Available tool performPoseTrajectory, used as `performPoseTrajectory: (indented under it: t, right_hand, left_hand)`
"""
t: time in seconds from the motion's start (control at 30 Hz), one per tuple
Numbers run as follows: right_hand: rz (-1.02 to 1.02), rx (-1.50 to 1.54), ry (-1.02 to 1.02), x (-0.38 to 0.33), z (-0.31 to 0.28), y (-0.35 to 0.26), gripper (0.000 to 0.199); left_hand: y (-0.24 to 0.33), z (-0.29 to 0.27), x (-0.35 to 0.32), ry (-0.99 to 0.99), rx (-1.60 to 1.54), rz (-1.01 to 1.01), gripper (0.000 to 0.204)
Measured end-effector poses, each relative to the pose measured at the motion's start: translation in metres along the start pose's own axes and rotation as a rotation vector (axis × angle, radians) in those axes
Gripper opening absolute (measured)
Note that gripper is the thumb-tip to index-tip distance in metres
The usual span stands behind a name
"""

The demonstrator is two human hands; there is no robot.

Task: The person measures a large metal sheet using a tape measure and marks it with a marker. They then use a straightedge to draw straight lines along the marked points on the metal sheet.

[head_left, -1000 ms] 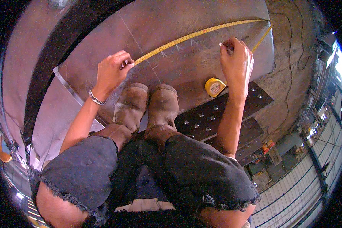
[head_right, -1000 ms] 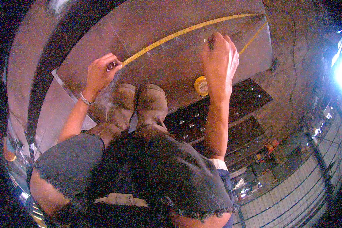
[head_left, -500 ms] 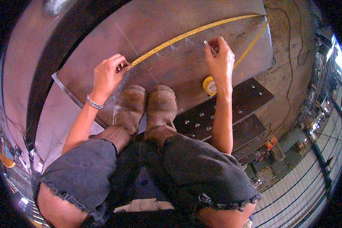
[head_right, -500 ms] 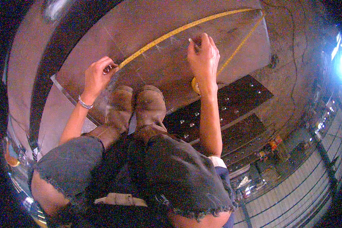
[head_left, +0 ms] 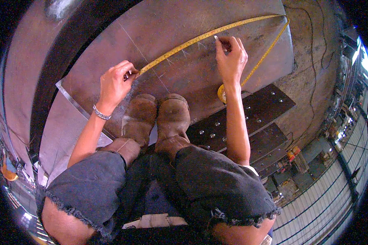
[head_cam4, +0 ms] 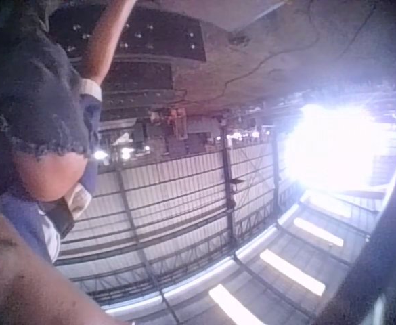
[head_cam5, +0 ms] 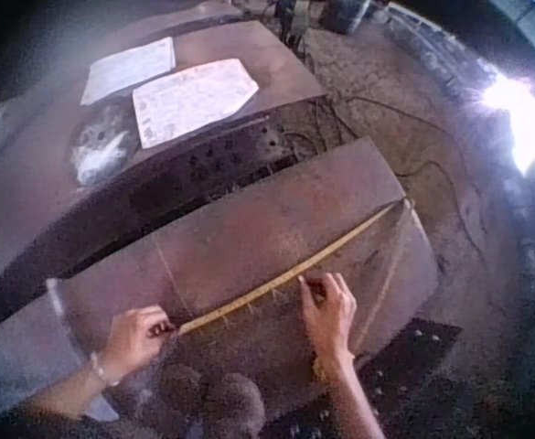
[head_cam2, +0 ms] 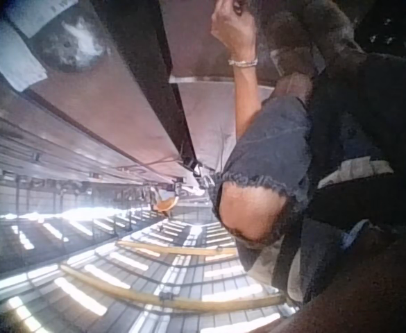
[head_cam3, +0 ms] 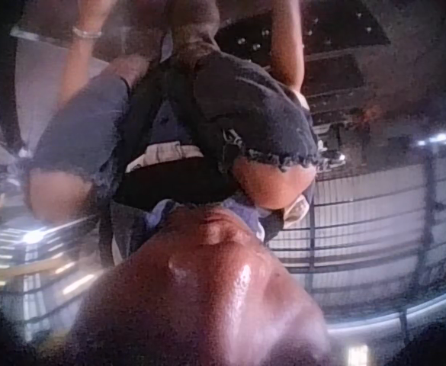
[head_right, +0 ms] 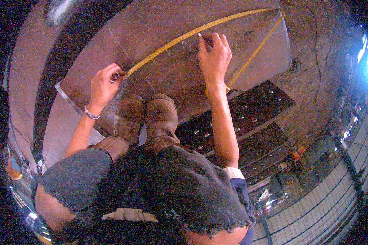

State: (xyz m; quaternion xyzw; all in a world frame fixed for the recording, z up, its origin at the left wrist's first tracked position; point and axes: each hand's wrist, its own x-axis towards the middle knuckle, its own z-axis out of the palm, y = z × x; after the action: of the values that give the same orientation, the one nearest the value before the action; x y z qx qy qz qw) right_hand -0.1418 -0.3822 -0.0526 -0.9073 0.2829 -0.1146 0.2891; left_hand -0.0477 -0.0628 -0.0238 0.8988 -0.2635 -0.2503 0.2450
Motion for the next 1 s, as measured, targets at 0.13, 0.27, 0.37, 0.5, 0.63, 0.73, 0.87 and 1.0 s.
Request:
performPoseTrajectory:
  t: [0.13,0.27,0.37,0.5,0.63,0.73,0.87,1.0]
  right_hand:
    - [-0.018,0.008,0.043,0.0027,0.0083,0.0003,0.015]
    - [-0.011,-0.006,0.036,0.0039,0.009,-0.002,0.015]
    - [-0.032,-0.043,0.039,0.0051,0.0093,-0.0008,0.013]
    - [-0.045,-0.07,0.048,0.0049,0.0107,0.0014,0.011]
    - [-0.048,-0.034,0.035,0.0049,0.0114,0.0019,0.012]
    - [-0.058,-0.003,0.008,0.0049,0.0102,0.0051,0.016]
    - [-0.062,0.009,-0.001,0.0059,0.008,0.0006,0.014]
    - [-0.062,-0.005,-0.024,0.0068,0.0049,-0.0044,0.012]
  left_hand:
    - [0.0027,-0.0007,0.0011,-0.03,0.001,-0.036,0.008]
    - [0.0016,-0.0004,0.0005,-0.021,-0.005,-0.024,0.008]
    - [0.0011,-0.0007,0.0009,-0.045,-0.029,-0.06,0.009]
    - [-0.0005,0.0,0.0007,-0.042,-0.012,-0.047,0.009]
    - [-0.0004,0.0009,0.0007,-0.037,-0.001,-0.048,0.009]
    - [0.0013,0.0001,0.0009,-0.047,-0.001,-0.06,0.01]
    - [0.0026,-0.0006,0.001,-0.053,-0.004,-0.077,0.009]
    - [0.0016,-0.0002,0.0003,-0.046,-0.009,-0.071,0.009]
